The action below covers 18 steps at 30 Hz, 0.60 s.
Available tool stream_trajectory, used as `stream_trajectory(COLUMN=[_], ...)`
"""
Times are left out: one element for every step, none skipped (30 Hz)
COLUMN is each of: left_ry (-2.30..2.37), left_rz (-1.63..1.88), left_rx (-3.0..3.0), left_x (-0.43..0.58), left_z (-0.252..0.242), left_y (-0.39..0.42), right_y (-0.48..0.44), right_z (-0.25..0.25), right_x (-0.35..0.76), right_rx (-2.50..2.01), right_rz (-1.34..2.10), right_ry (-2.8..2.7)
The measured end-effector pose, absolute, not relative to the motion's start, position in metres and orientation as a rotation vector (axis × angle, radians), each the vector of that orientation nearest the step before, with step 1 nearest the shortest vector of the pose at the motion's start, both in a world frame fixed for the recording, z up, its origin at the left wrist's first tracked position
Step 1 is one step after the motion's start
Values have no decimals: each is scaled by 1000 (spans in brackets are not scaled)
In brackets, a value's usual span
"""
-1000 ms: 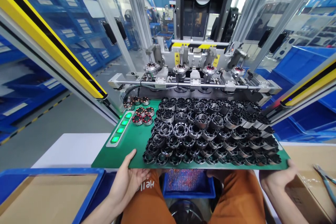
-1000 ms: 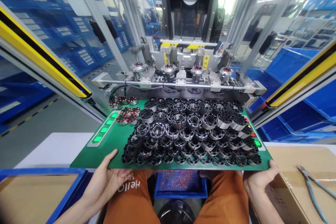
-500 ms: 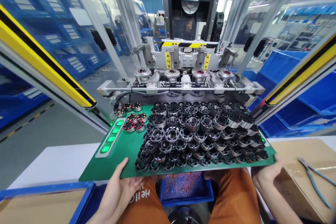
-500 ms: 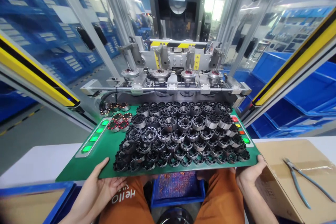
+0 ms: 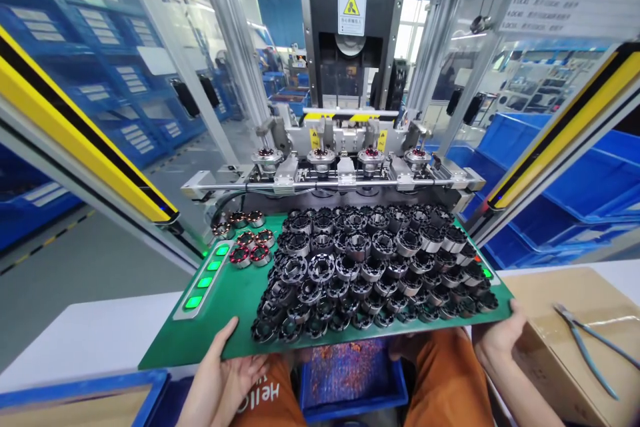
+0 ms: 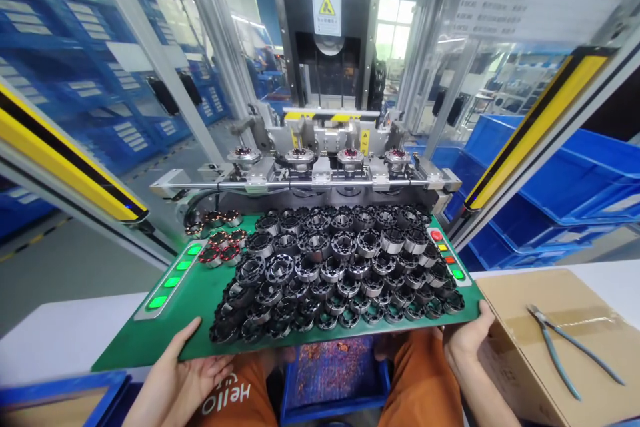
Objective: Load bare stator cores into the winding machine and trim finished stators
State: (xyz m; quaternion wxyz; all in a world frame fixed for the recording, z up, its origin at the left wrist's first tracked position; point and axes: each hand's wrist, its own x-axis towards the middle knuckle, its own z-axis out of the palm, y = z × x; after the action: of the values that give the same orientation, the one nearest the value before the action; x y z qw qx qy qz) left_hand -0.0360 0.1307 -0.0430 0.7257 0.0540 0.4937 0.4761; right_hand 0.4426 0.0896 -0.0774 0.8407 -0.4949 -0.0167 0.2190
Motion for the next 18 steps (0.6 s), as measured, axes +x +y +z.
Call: stream_trajectory(left_ry=[1080,1074,1069,1069,1074,1082,1089,1093,1094,1092,1089,1088,1091,1095,1099,1108,1123,1139], left_rz=[1050,1051,1051,1056,1057,1053,1052,1057,1063,1066,1068,1067,1059,1048,1043,1044,1048,1056], left_rx=[122,126,129,131,128,121,116,116,120,127,134,140,139,136,131,123,109,94], left_x=[-36,-36,-35,-35,-34,-33,-33,-32,-32,-32,-32,-32,-32,-32,-31,-31,-30,-29], left_z=[-42,-41,-40,-39,-39,-38,-38,-37,-36,-35,-34,-33,-33,-32,-32,-31,-31,-31], left_y=[131,130,130,130,130,130,130,129,129,129,130,130,130,131,131,132,132,132], right_y=[90,90,90,91,91,91,91,91,90,90,89,89,88,87,87,87,87,87], right_z=[-76,-76,-75,-76,-77,-77,-78,-79,-80,-81,-81,-81,-80,-80,-79,-78,-77,-76], right_x=[442,441,441,441,442,443,444,445,445,446,446,446,446,445,445,444,443,442], right_rx=[-1048,-1049,-1051,-1052,-1052,-1051,-1047,-1041,-1035,-1031,-1032,-1037,-1043,-1049,-1052,-1055,-1055,-1054], right_rz=[461,469,477,485,487,484,482,478,473,478,487,499,508,514,517,513,504,494], right_ry=[-22,-15,-11,-12,-17,-22,-30,-34,-32,-31,-30,-28,-25,-25,-27,-29,-29,-27])
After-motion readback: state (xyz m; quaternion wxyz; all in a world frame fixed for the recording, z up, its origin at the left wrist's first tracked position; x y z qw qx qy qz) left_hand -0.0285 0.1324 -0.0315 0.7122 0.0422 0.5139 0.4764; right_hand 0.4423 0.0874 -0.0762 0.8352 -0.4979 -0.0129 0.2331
